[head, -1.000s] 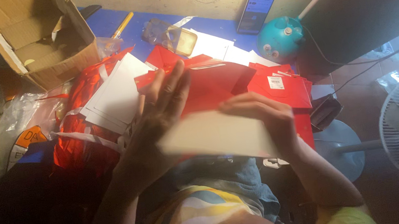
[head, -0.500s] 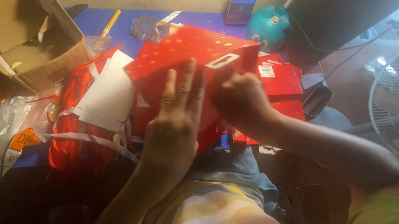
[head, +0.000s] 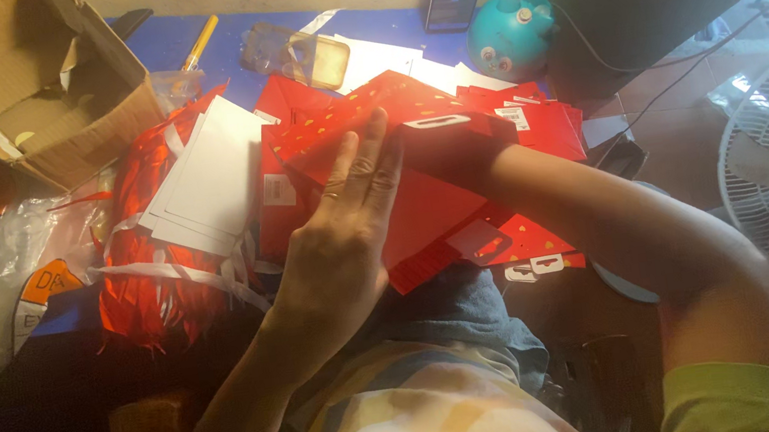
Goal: The person assembles red gift boxes by inserting white paper inserts into the boxes and folding the flaps closed. The person handles multiple boxes one at a time, stacking completed boxes on the table.
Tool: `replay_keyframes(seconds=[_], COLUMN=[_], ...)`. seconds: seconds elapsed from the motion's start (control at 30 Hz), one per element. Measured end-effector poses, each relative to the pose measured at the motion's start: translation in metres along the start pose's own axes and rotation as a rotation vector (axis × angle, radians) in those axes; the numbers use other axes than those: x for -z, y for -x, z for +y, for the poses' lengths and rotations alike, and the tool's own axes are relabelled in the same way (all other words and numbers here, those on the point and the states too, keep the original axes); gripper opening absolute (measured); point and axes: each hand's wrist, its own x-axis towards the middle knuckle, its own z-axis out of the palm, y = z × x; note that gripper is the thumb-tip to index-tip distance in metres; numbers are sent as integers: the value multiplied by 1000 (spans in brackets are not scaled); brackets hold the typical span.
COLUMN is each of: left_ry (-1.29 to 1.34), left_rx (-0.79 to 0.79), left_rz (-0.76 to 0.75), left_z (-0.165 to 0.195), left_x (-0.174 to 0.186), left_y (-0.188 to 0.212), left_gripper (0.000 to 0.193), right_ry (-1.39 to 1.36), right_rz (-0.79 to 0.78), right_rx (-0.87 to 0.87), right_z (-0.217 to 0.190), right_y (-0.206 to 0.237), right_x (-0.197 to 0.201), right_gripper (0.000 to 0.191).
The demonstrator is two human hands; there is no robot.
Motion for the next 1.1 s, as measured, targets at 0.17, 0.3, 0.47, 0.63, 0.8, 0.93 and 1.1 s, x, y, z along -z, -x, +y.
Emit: replay_keyframes(seconds=[0.17, 0.3, 0.47, 0.63, 0.8, 0.93, 1.1], left_ry=[39, 24, -7, -6, -79, -21, -58], left_rx=[-36, -70, 26, -55, -47, -22, 67], left_rz=[59, 80, -2, 41, 43, 49, -19], left_z=[-21, -26, -22, -15, -6, -10, -11], left_x=[16, 20, 21, 19, 16, 22, 25], left_y=[6, 12, 11, 14, 19, 18, 22], left_gripper=[98, 95, 94, 90, 84, 86, 84], right_ry=[-226, -690, -1825, -2388, -2431, -2399, -2494], right_rz=[130, 206, 343, 680, 982, 749, 859], right_rx=[13, -43, -241, -243, -113, -327, -246], right_z=[-5, -4, -16, -54, -64, -50, -64], right_y=[-3, 2, 15, 34, 21, 27, 23], right_x=[-12, -41, -100, -165, -198, -193, -190], right_gripper=[35, 39, 45, 50, 56, 55, 55])
